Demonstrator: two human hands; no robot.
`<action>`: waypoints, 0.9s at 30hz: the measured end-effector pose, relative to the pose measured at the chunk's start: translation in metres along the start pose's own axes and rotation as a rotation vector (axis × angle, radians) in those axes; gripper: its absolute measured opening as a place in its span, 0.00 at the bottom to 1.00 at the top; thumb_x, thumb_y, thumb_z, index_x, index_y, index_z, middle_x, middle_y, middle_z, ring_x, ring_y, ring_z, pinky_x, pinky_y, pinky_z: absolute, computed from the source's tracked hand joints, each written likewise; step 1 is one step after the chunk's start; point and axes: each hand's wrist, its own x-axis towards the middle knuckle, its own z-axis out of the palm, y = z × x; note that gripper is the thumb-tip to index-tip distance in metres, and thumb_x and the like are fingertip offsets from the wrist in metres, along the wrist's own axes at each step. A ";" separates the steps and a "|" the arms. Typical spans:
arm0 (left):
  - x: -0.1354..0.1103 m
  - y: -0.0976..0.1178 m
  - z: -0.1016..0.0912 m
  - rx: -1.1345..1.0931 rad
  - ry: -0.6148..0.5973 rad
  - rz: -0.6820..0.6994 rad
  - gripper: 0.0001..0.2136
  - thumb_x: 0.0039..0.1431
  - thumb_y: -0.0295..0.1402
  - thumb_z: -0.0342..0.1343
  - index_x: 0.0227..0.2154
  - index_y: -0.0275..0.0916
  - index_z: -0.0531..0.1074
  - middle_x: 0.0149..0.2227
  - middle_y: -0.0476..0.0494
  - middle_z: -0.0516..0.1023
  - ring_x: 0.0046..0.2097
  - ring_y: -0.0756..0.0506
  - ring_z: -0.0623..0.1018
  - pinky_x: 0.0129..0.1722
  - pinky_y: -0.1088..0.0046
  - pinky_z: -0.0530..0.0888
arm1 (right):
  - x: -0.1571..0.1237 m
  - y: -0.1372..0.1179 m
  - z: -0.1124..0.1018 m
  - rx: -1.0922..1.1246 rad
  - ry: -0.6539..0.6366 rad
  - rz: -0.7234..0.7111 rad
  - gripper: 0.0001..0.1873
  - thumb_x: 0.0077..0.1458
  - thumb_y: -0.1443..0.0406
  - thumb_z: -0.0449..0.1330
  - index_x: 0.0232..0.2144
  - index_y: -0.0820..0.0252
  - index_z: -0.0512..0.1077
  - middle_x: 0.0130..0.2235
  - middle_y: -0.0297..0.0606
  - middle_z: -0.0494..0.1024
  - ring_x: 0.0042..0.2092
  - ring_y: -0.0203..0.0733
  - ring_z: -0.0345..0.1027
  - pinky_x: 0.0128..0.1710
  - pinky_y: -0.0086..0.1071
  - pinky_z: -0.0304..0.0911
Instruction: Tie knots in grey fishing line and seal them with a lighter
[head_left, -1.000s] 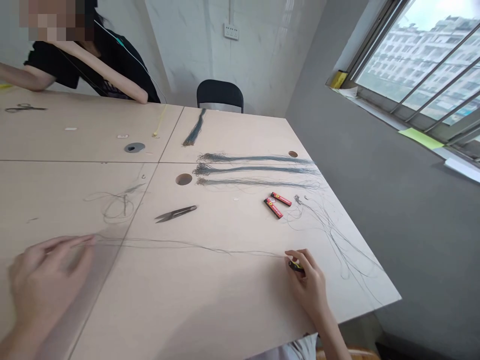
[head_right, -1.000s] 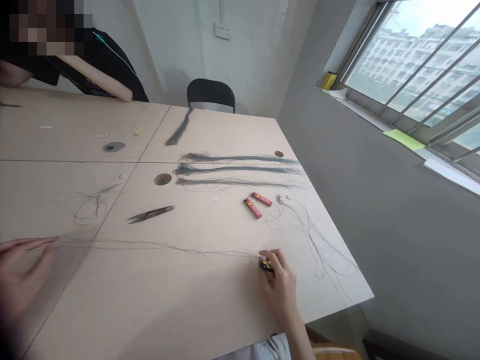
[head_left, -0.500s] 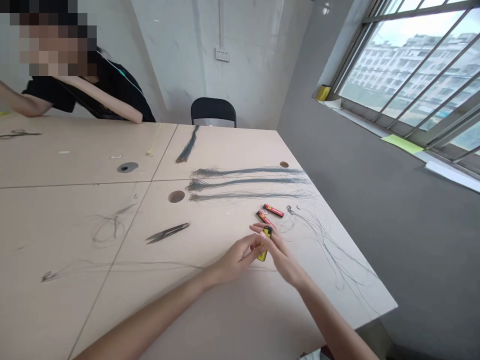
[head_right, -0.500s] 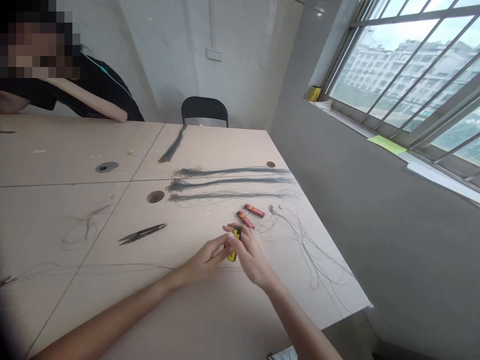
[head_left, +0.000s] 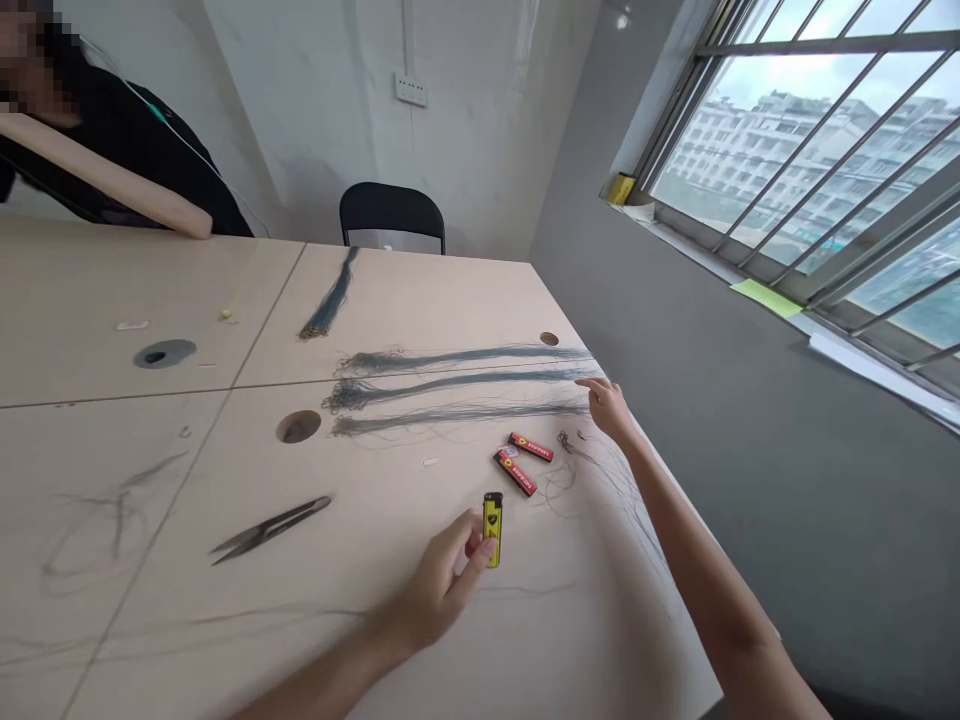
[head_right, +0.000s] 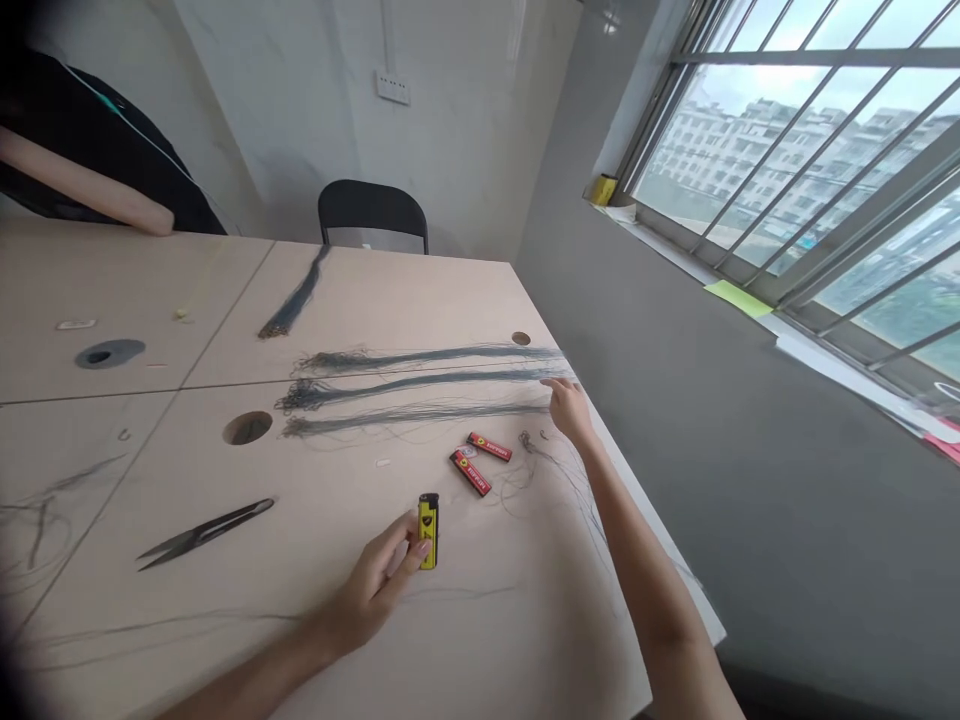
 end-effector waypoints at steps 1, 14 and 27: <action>-0.001 0.001 0.000 0.015 -0.010 0.010 0.13 0.69 0.40 0.44 0.30 0.41 0.64 0.29 0.50 0.67 0.32 0.48 0.68 0.34 0.73 0.68 | 0.005 0.002 0.004 -0.033 0.002 -0.013 0.14 0.63 0.68 0.55 0.48 0.62 0.75 0.52 0.46 0.76 0.53 0.49 0.67 0.56 0.48 0.58; -0.004 0.003 -0.002 0.214 -0.057 0.086 0.12 0.70 0.36 0.43 0.31 0.41 0.64 0.28 0.49 0.70 0.31 0.50 0.72 0.33 0.77 0.71 | 0.011 0.010 0.021 -0.266 -0.026 -0.050 0.25 0.60 0.75 0.46 0.50 0.58 0.77 0.52 0.44 0.77 0.53 0.53 0.63 0.51 0.43 0.55; -0.007 -0.002 0.000 0.225 -0.074 0.099 0.12 0.70 0.36 0.42 0.31 0.41 0.64 0.29 0.49 0.69 0.32 0.49 0.72 0.33 0.75 0.70 | 0.000 0.011 0.019 -0.253 0.054 -0.030 0.24 0.56 0.75 0.48 0.43 0.54 0.80 0.49 0.45 0.76 0.52 0.54 0.62 0.51 0.46 0.56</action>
